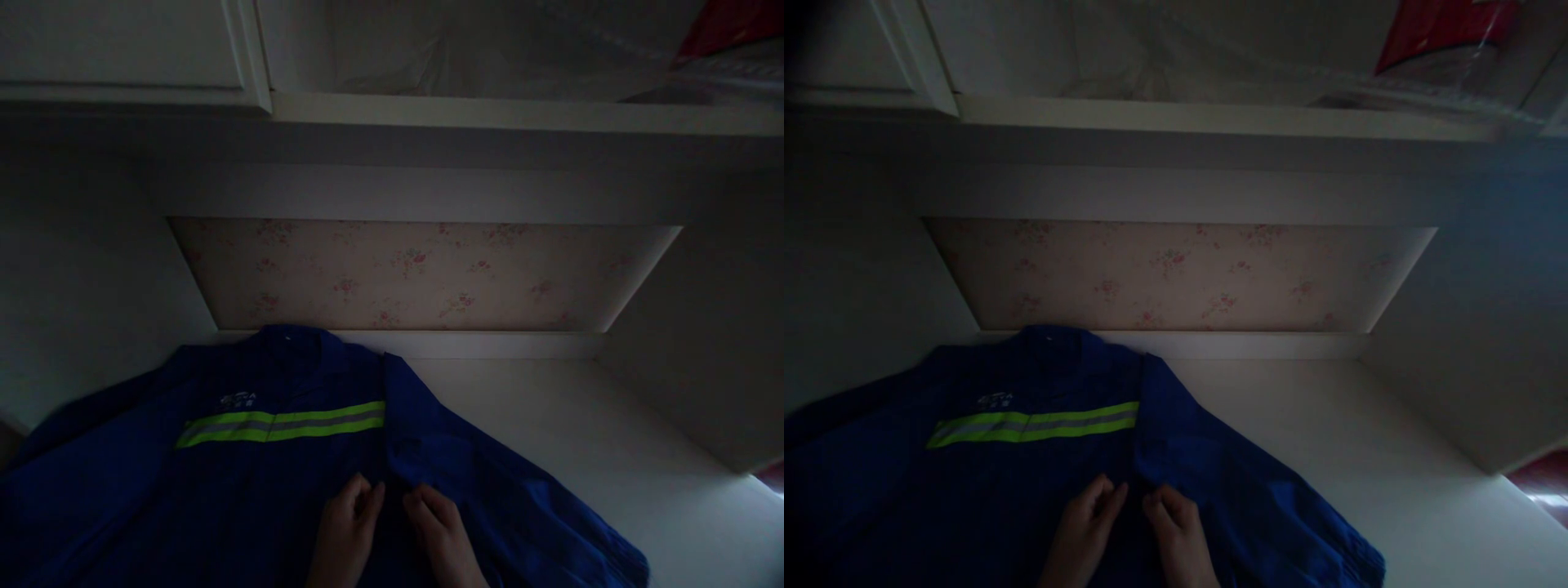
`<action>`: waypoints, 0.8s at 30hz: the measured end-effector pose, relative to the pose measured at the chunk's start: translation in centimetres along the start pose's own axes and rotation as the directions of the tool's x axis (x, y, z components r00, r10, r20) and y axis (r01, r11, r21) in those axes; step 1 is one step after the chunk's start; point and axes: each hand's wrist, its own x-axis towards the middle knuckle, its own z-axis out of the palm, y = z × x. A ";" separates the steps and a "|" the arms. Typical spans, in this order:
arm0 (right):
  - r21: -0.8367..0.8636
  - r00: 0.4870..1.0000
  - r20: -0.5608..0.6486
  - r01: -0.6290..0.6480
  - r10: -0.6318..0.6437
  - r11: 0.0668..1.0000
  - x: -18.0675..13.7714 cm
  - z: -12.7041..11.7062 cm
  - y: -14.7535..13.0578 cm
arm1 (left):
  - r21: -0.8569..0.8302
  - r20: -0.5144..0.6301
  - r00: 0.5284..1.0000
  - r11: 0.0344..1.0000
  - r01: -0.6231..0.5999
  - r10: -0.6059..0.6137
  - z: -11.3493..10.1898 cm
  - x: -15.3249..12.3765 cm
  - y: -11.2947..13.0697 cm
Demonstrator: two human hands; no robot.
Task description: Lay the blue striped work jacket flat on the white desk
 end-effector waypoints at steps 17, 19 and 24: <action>0.088 1.000 -0.005 0.001 -0.001 0.996 0.1 0.1 -0.1 | 0.073 0.002 0.999 0.997 -0.036 0.036 -0.1 -0.3 0.4; 0.090 1.000 -0.005 0.002 -0.002 0.996 0.2 0.1 0.2 | 0.084 0.008 0.999 0.995 -0.046 0.045 -0.1 -0.3 0.4; 0.124 1.000 -0.010 -0.021 0.022 0.992 0.4 0.0 0.4 | 0.119 -0.004 0.998 0.991 -0.068 0.069 0.0 -0.2 0.1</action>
